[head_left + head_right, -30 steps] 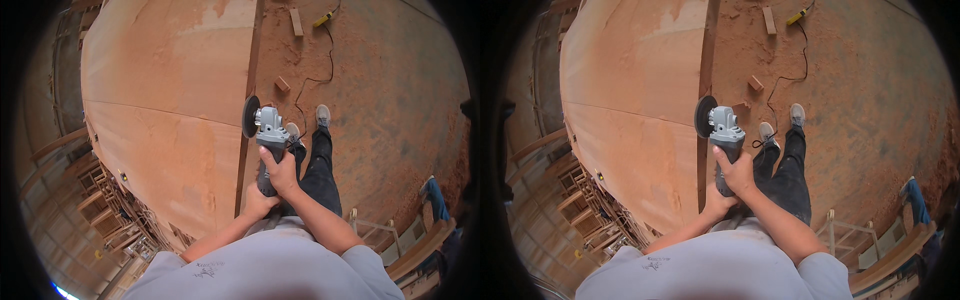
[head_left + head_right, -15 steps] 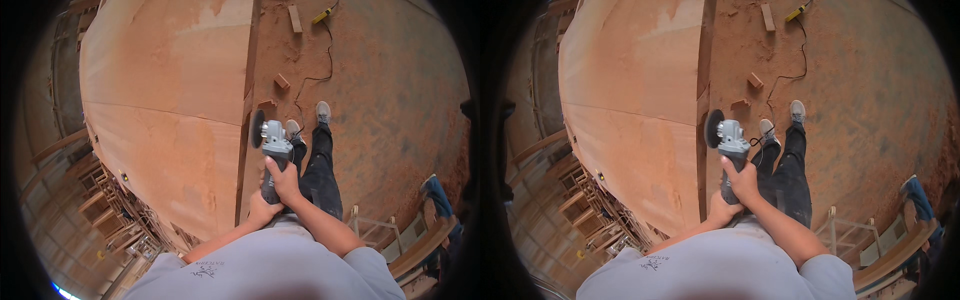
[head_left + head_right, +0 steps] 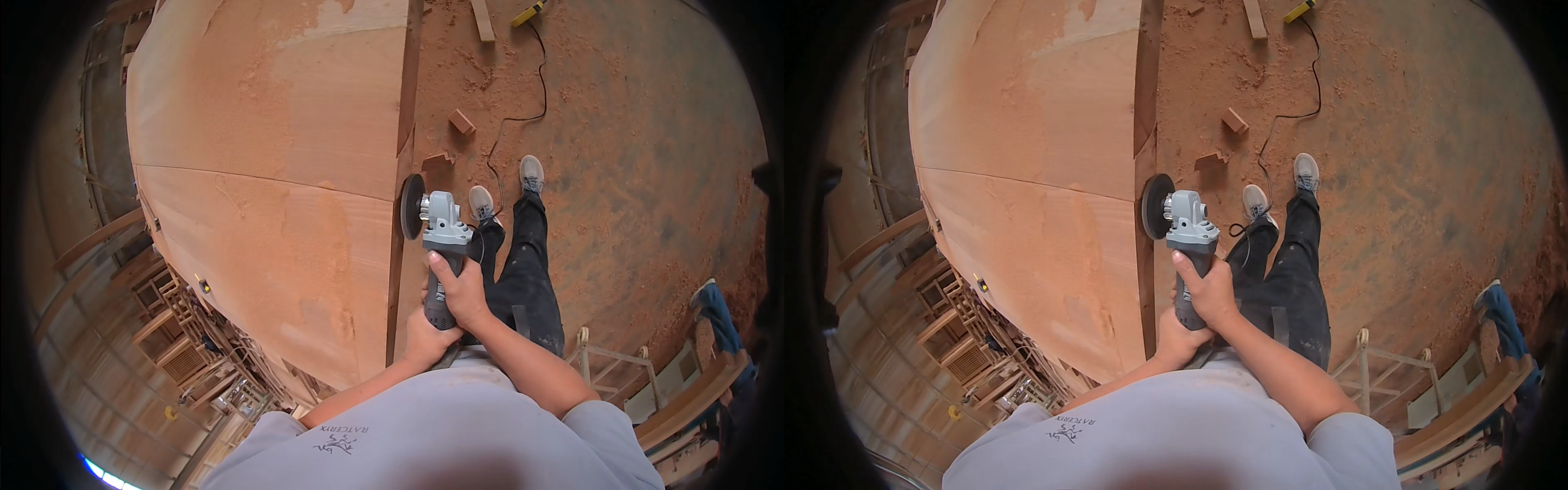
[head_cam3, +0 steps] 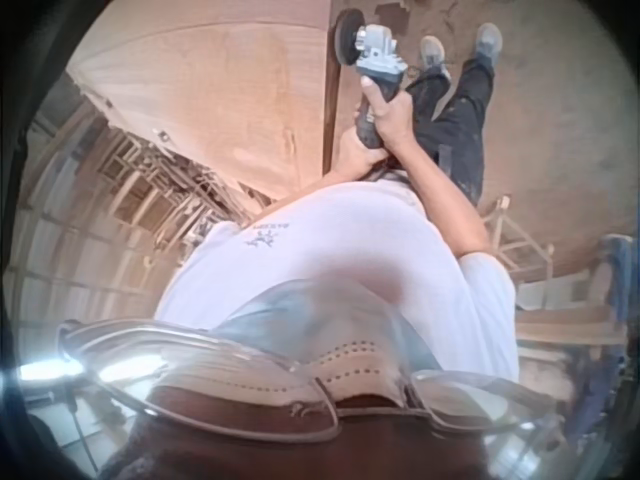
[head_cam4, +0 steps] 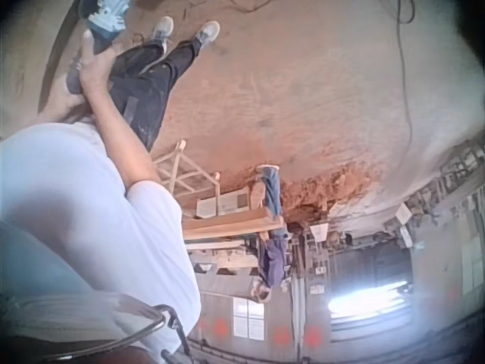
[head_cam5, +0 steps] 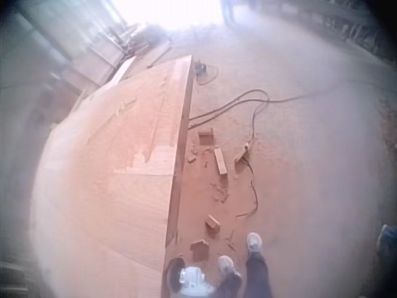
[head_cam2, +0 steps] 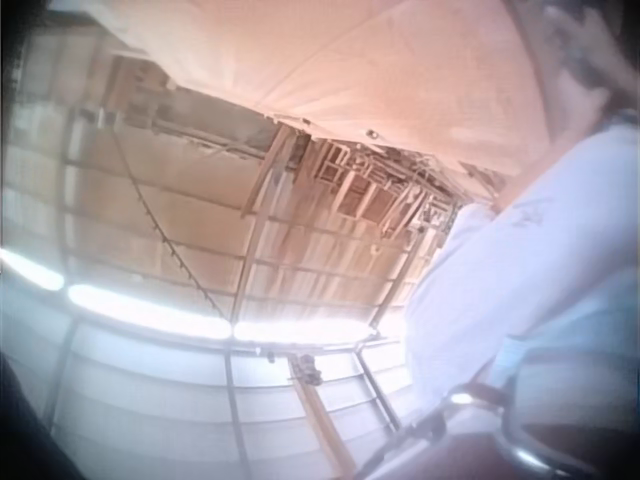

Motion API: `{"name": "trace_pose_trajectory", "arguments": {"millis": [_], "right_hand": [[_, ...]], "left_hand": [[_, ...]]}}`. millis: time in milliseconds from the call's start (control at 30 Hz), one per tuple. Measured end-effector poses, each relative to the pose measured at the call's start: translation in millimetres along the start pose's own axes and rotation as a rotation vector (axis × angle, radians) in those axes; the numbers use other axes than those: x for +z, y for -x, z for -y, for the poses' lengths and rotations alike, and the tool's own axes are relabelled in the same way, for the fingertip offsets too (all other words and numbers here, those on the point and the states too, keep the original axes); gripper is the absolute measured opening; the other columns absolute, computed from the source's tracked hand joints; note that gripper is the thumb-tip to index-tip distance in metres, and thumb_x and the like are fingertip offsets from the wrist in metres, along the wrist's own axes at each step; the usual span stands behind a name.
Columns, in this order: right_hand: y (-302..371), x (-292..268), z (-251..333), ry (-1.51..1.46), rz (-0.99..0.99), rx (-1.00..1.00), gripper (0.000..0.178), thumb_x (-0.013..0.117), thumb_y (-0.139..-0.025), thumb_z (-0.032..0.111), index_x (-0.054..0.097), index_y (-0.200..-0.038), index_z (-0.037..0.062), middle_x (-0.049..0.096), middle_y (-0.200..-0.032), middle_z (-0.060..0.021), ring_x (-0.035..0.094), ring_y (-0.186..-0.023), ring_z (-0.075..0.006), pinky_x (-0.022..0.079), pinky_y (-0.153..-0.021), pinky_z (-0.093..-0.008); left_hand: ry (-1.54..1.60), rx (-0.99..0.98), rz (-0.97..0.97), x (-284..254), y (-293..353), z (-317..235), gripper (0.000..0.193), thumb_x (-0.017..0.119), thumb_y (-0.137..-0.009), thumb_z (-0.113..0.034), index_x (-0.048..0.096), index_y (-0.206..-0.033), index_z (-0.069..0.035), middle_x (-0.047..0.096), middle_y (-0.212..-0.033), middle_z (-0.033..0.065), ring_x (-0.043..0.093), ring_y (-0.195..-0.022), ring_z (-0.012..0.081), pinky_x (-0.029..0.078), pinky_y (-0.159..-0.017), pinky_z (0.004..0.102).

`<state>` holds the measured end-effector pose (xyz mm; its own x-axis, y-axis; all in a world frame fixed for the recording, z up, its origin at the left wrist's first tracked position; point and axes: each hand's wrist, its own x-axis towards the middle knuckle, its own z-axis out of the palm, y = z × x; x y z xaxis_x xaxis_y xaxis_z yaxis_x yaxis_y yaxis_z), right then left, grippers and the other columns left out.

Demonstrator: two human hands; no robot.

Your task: The person uses an angle grinder with a sanding disc to smooth the surface of a large wooden panel. They move the tool along the edges and across the face of the panel, generating sawdust. The person briefly pauses to wipe the surface with their hand and reposition the tool before continuing the sanding process.

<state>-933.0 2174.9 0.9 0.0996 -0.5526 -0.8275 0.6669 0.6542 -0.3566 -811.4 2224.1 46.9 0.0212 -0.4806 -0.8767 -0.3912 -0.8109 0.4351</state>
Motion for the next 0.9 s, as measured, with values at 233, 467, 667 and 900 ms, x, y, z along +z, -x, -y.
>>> {"name": "trace_pose_trajectory", "arguments": {"millis": [233, 467, 667, 900], "right_hand": [[-6, 5, 6, 0.042, -0.004, -0.037, 0.042, 0.075, -0.100, 0.041, 0.064, -0.103, 0.0004, 0.068, -0.076, -0.0093, 0.070, -0.061, -0.0179, 0.059, -0.058, -0.0331], [-13, 8, 14, 0.022, -0.014, -0.050, 0.044, 0.076, -0.099, 0.042, 0.063, -0.101, -0.0002, 0.069, -0.075, -0.0105, 0.071, -0.061, -0.0183, 0.059, -0.058, -0.0336], [-21, 8, 22, 0.028, 0.015, -0.096, 0.046, 0.075, -0.100, 0.043, 0.061, -0.101, 0.0001, 0.068, -0.073, -0.0106, 0.071, -0.060, -0.0186, 0.060, -0.057, -0.0337], [-27, 13, 43, 0.009, -0.006, -0.108, 0.045, 0.075, -0.100, 0.043, 0.061, -0.101, 0.0006, 0.068, -0.073, -0.0106, 0.070, -0.060, -0.0184, 0.059, -0.057, -0.0335]], "left_hand": [[0.049, -0.009, 0.030, -3, -6, -21, 0.028, 0.085, -0.076, 0.000, 0.067, -0.097, 0.005, 0.070, -0.081, 0.0071, 0.069, -0.067, 0.0172, 0.054, -0.060, 0.0338], [0.081, -0.010, 0.032, -2, -12, -34, 0.032, 0.082, -0.073, 0.001, 0.066, -0.101, 0.002, 0.070, -0.081, 0.0068, 0.070, -0.068, 0.0181, 0.055, -0.059, 0.0338], [0.026, 0.042, 0.026, -3, -18, -43, 0.029, 0.083, -0.078, 0.000, 0.065, -0.101, 0.002, 0.069, -0.081, 0.0062, 0.069, -0.066, 0.0166, 0.055, -0.059, 0.0328], [0.091, 0.029, 0.054, 0, -30, -55, 0.030, 0.075, -0.073, 0.007, 0.063, -0.100, 0.003, 0.068, -0.080, 0.0074, 0.067, -0.062, 0.0189, 0.054, -0.055, 0.0344]]}}
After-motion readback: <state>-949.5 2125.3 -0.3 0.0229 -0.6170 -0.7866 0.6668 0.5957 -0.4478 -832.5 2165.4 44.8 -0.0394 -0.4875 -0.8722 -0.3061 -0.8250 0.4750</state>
